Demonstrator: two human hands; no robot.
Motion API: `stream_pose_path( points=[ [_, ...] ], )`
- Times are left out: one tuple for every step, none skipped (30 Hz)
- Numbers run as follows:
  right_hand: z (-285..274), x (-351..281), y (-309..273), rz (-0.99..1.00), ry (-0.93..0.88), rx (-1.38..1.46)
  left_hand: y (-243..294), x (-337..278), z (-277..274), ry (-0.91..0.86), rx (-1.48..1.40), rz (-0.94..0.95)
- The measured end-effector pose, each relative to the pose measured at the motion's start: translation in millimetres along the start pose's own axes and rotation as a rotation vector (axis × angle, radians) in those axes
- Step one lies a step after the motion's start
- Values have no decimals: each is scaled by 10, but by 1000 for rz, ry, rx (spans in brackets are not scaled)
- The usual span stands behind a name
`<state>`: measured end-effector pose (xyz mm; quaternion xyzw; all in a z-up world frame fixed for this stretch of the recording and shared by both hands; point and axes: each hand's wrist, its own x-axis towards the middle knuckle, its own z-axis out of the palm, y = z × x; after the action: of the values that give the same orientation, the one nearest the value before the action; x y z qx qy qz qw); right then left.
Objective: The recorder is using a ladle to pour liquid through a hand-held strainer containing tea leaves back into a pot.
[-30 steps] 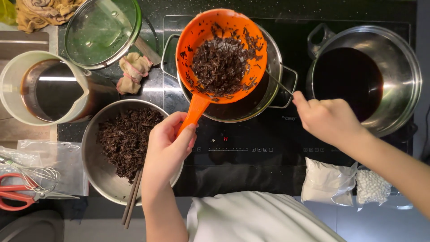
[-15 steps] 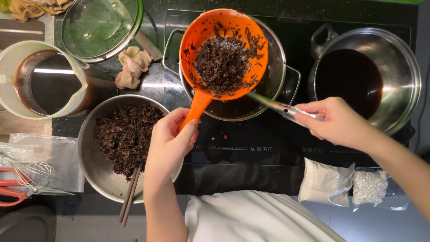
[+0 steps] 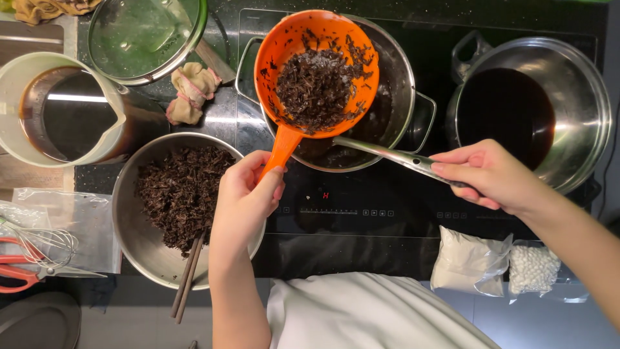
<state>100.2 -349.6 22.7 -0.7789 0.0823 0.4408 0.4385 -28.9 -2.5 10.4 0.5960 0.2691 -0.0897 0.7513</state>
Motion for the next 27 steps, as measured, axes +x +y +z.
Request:
stream_pose_path(
  points=[
    [-11, -19, -2, 1, 0, 1, -18, 6, -11, 0, 0, -1],
    [-23, -37, -5, -10, -5, 19, -35, 12, -24, -2, -8, 16],
    [-33, -57, -8, -21, -11, 38, -51, 18, -36, -4, -16, 33],
    [-50, -76, -1, -21, -10, 39, -49, 21, -36, -5, -16, 32],
    [-67, -95, 7, -24, -4, 51, -47, 24, -36, 10, -26, 35],
    [-85, -115, 16, -28, 2, 63, -45, 29, -35, 25, -36, 38],
    [-107, -136, 18, -28, 3, 64, -30, 27, -33, 24, -35, 38],
    [-131, -157, 18, -24, 15, 65, -14, 26, -32, 33, -39, 44],
    [-154, -179, 18, -20, 28, 67, 2, 25, -31, 43, -44, 50],
    [-187, -203, 30, -20, 29, 67, 2, 31, -32, 41, -44, 51],
    [-220, -228, 43, -10, 48, 66, 2, 37, -32, 50, -43, 58],
    [-252, -255, 57, 1, 66, 65, 3, 41, -33, 59, -42, 65],
    [-329, -272, 133, 2, 67, 66, 9, 44, -31, 58, -41, 65],
    [-403, -291, 211, -18, 65, 74, 16, 49, -30, 63, -31, 66],
    [-479, -311, 290, -37, 62, 82, 23, 54, -27, 67, -21, 67],
    [-496, -348, 292, -37, 66, 86, 17, 65, -37, 63, -18, 68],
    [-513, -385, 293, -45, 77, 80, 12, 76, -46, 64, -2, 73],
    [-530, -424, 294, -52, 89, 73, 8, 88, -55, 65, 15, 80],
    [-546, -466, 298, -52, 94, 78, 40, 84, -38, 60, 18, 81],
    [-561, -504, 301, -38, 119, 71, 69, 74, -24, 74, 20, 70],
    [-573, -543, 303, -23, 143, 64, 99, 64, -12, 89, 22, 60],
    [-617, -567, 352, -23, 145, 66, 104, 75, -11, 87, 23, 60],
    [-660, -591, 400, -26, 146, 82, 110, 86, -9, 90, 39, 51],
    [-701, -618, 452, -28, 147, 100, 116, 96, -7, 92, 56, 41],
    [-684, -664, 425, -28, 149, 103, 94, 111, -18, 89, 58, 42],
    [-670, -712, 398, 7, 171, 101, 76, 135, -25, 74, 51, 50],
    [-657, -760, 371, 43, 193, 100, 59, 160, -31, 60, 43, 58]
  ],
)
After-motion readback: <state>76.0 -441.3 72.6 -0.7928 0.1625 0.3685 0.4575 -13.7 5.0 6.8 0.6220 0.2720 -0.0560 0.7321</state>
